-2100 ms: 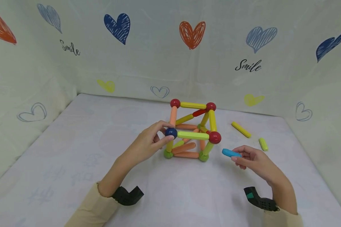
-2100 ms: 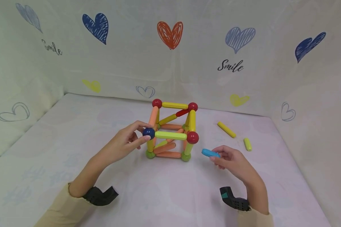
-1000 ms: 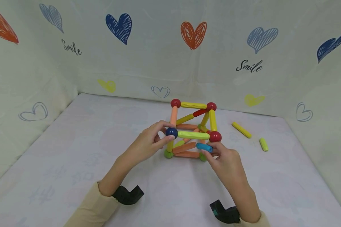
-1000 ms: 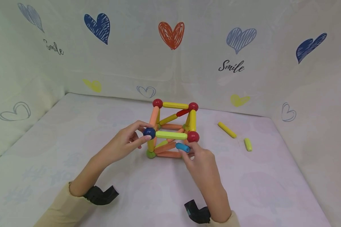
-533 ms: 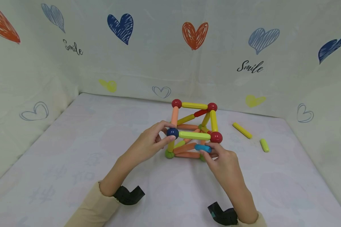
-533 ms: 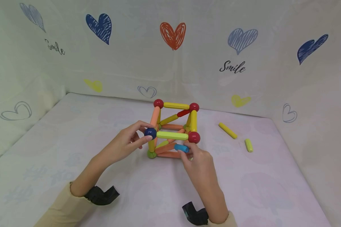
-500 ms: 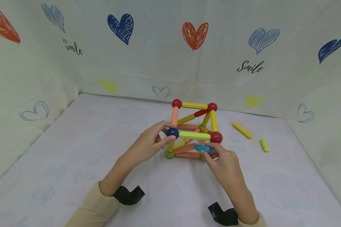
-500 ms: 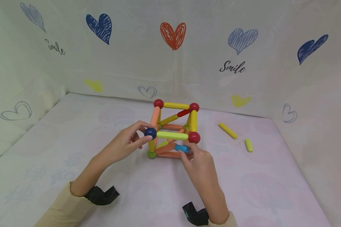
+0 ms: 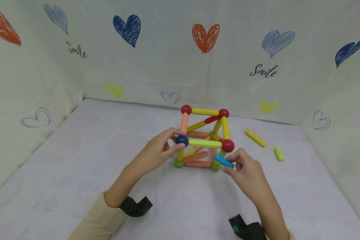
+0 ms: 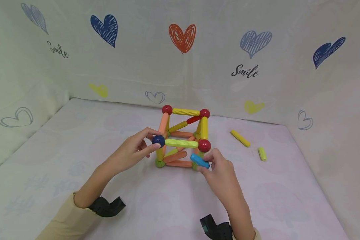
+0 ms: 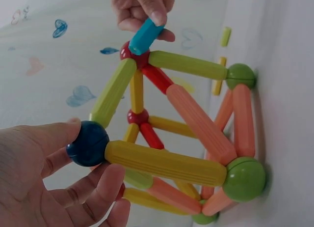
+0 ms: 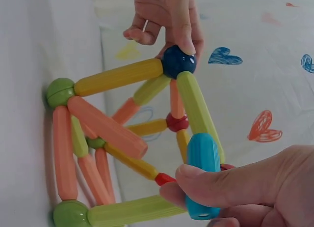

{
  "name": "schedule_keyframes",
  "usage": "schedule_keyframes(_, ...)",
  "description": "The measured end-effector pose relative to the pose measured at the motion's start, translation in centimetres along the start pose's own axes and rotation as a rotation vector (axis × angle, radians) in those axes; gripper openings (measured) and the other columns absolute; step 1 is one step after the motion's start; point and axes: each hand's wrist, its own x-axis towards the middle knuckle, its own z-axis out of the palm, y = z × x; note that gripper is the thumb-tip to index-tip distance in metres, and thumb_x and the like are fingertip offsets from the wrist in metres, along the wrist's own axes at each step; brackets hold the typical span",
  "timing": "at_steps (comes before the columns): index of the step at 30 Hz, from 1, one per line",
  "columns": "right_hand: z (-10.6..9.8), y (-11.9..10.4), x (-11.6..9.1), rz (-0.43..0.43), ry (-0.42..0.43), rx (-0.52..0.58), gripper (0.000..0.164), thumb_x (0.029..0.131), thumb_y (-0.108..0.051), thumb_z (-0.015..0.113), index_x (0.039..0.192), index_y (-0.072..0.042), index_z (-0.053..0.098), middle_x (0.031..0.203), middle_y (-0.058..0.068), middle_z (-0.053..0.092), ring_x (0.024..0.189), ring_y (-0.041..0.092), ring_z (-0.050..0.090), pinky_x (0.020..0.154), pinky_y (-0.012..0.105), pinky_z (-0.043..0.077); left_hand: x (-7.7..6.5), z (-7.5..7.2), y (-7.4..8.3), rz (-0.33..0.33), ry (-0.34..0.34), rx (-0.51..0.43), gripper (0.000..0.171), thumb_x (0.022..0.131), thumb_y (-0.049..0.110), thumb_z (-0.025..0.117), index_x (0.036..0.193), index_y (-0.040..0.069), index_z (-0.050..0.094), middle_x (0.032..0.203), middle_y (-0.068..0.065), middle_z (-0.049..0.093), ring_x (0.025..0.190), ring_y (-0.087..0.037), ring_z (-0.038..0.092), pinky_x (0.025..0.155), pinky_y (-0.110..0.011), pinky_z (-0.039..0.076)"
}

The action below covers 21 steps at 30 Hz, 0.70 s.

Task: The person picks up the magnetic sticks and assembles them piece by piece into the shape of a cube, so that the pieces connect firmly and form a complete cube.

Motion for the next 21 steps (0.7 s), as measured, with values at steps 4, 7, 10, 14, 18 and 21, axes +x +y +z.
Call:
schedule_keyframes(4,0.2,0.4,0.2,0.005,-0.095,0.101,0.037,0.084,-0.008,0.067,0.118,-0.002,0.055,0.096,0.012,0.067,0.073,0.016,0.056,0.061,0.020,0.048,0.0,0.0,0.0,-0.002,0.001,0.008,0.035,0.092,0.031,0.058,0.124,0.020,0.049,0.101,-0.005,0.056,0.059,-0.015,0.047,0.053,-0.023,0.043)
schedule_keyframes(7,0.5,0.6,0.4,0.003,-0.165,0.190,0.034,0.087,-0.005,0.062,0.119,0.003,0.050,0.099,0.018,0.067,0.073,0.020,0.065,0.069,0.027,0.055,0.0,0.0,0.0,-0.003,0.002,0.012,0.036,0.091,0.032,0.058,0.124,0.021,0.049,0.101,-0.004,0.056,0.059,-0.015,0.046,0.053,-0.023,0.043)
schedule_keyframes(10,1.3,0.6,0.5,0.030,-0.180,0.218,0.032,0.090,-0.007,0.059,0.117,0.002,0.045,0.106,0.019,0.066,0.086,0.024,0.068,0.079,0.037,0.055,-0.1,0.0,0.0,0.000,0.003,0.011,0.035,0.091,0.032,0.058,0.124,0.021,0.049,0.101,-0.004,0.056,0.059,-0.015,0.046,0.053,-0.024,0.043)
schedule_keyframes(14,2.9,0.0,0.7,0.043,-0.091,0.165,0.031,0.091,-0.014,0.059,0.113,0.002,0.045,0.097,0.016,0.068,0.079,0.020,0.066,0.074,0.035,0.055,-0.1,0.1,0.0,0.006,0.010,0.012,0.035,0.091,0.033,0.058,0.123,0.021,0.049,0.101,-0.004,0.056,0.058,-0.014,0.046,0.052,-0.024,0.042)
schedule_keyframes(18,4.9,-0.5,0.8,0.001,0.064,0.113,0.032,0.091,-0.015,0.060,0.111,0.005,0.046,0.086,0.015,0.068,0.066,0.016,0.056,0.058,0.021,0.047,-0.1,0.1,0.0,0.011,0.014,0.010,0.035,0.091,0.034,0.058,0.123,0.021,0.049,0.101,-0.003,0.056,0.058,-0.014,0.045,0.052,-0.024,0.042)
schedule_keyframes(21,6.1,-0.6,1.0,-0.018,0.157,0.132,0.034,0.091,-0.014,0.059,0.114,0.006,0.045,0.095,0.017,0.069,0.071,0.019,0.062,0.061,0.020,0.051,-0.1,0.1,0.0,0.016,0.015,0.005,0.035,0.091,0.034,0.058,0.123,0.021,0.049,0.100,-0.003,0.056,0.057,-0.014,0.045,0.051,-0.024,0.042)
